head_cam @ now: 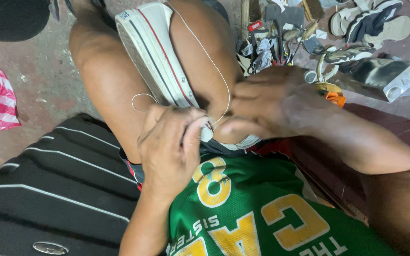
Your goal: The person is sitting on the floor and sewing the sole of a white canvas shoe using a needle and white thread. They repeatedly push the needle through the shoe's edge and pull the thread tight to secure the sole.
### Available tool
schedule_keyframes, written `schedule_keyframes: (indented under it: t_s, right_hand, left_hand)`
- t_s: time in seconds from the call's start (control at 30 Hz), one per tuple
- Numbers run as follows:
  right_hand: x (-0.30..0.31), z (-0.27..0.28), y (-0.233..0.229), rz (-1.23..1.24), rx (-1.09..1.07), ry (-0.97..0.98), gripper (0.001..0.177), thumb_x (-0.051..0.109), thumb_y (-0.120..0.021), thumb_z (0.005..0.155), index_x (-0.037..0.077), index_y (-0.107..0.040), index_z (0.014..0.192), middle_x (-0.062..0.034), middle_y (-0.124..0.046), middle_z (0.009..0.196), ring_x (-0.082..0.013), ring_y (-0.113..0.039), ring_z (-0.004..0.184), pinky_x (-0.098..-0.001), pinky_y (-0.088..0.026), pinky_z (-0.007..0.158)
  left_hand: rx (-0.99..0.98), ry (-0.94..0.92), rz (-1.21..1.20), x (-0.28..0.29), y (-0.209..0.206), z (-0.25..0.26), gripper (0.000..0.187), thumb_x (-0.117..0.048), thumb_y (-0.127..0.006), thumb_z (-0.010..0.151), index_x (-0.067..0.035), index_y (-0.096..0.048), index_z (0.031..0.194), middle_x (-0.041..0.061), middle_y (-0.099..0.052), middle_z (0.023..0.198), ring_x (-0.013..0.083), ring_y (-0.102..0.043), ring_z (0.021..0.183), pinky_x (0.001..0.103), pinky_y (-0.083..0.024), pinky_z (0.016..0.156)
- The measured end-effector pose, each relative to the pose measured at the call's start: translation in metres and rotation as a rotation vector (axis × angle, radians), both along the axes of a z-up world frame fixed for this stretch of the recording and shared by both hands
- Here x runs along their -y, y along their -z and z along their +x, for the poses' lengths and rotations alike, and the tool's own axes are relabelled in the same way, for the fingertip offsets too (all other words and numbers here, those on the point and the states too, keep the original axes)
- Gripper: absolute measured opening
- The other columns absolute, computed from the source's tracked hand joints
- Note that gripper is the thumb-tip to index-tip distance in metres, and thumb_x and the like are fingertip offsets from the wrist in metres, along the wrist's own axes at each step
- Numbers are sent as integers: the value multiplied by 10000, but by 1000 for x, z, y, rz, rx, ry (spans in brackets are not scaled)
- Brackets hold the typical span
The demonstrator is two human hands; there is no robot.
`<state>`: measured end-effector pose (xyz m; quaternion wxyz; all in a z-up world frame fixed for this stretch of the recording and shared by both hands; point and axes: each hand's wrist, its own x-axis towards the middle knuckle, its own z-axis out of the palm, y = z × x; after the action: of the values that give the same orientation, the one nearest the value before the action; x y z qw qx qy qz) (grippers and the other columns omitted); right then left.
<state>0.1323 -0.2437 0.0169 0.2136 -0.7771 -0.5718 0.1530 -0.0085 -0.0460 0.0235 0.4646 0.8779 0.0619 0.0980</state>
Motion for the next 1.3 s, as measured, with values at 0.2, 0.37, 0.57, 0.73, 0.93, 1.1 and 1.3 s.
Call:
schedule_keyframes:
  t_s: [0.2, 0.37, 0.57, 0.73, 0.93, 1.1, 1.3]
  right_hand:
    - [-11, -24, 12, 15, -178, 121, 435, 421, -721, 862, 68, -668, 1111, -91, -725, 1041, -254, -706, 756, -376, -543, 626]
    - [11, -13, 6, -183, -699, 109, 159, 258, -710, 929, 104, -687, 963, -37, -711, 734, -198, -737, 625, -344, -536, 569]
    - [14, -10, -10, 13, -781, 189, 41, 166, -692, 961, 130, -697, 981, -9, -751, 773, -111, -730, 577, -275, -525, 493]
    - [-25, -27, -9, 19, -384, 218, 143, 232, -740, 914, 145, -719, 1025, -26, -705, 795, -147, -699, 640, -341, -526, 532]
    - [-6, 20, 9, -73, 109, 299, 44, 198, -707, 1021, 166, -688, 1044, -40, -701, 914, -226, -706, 794, -376, -541, 646]
    - [38, 56, 4, -313, 753, 465, 186, 265, -797, 1040, 123, -708, 1120, -39, -653, 728, -241, -707, 748, -410, -576, 666]
    - [15, 0, -9, -95, -140, 288, 359, 77, -666, 947, 23, -591, 1293, -126, -697, 883, -240, -658, 695, -354, -546, 566]
  left_hand:
    - [-119, -205, -982, -12, 2, -15, 260, 2, -627, 1097, 6, -538, 1341, 48, -637, 887, 106, -594, 764, 261, -520, 748]
    - [-307, -155, -874, -25, -10, -8, 387, 6, -476, 982, 14, -466, 1369, 95, -729, 997, 108, -694, 798, 240, -560, 603]
    - [-263, 111, -220, -9, -14, 1, 752, -80, -839, 859, -119, -464, 1510, 71, -727, 1024, 98, -682, 703, 268, -597, 636]
    - [-136, 9, -129, 8, -3, -1, 890, -119, -908, 780, -92, -381, 1496, 120, -613, 1159, 173, -652, 819, 297, -571, 662]
    - [-270, -79, -318, 7, 2, -10, 1096, -176, -988, 729, -95, -324, 1597, 74, -607, 1135, 115, -636, 722, 254, -574, 659]
    - [-253, -53, -339, 5, 2, -8, 1159, -180, -996, 718, -84, -268, 1615, 124, -599, 1240, 111, -667, 713, 242, -577, 640]
    - [-180, -37, -374, -1, -2, -5, 1127, -148, -963, 771, -53, -220, 1614, 168, -569, 1481, 114, -687, 742, 231, -589, 660]
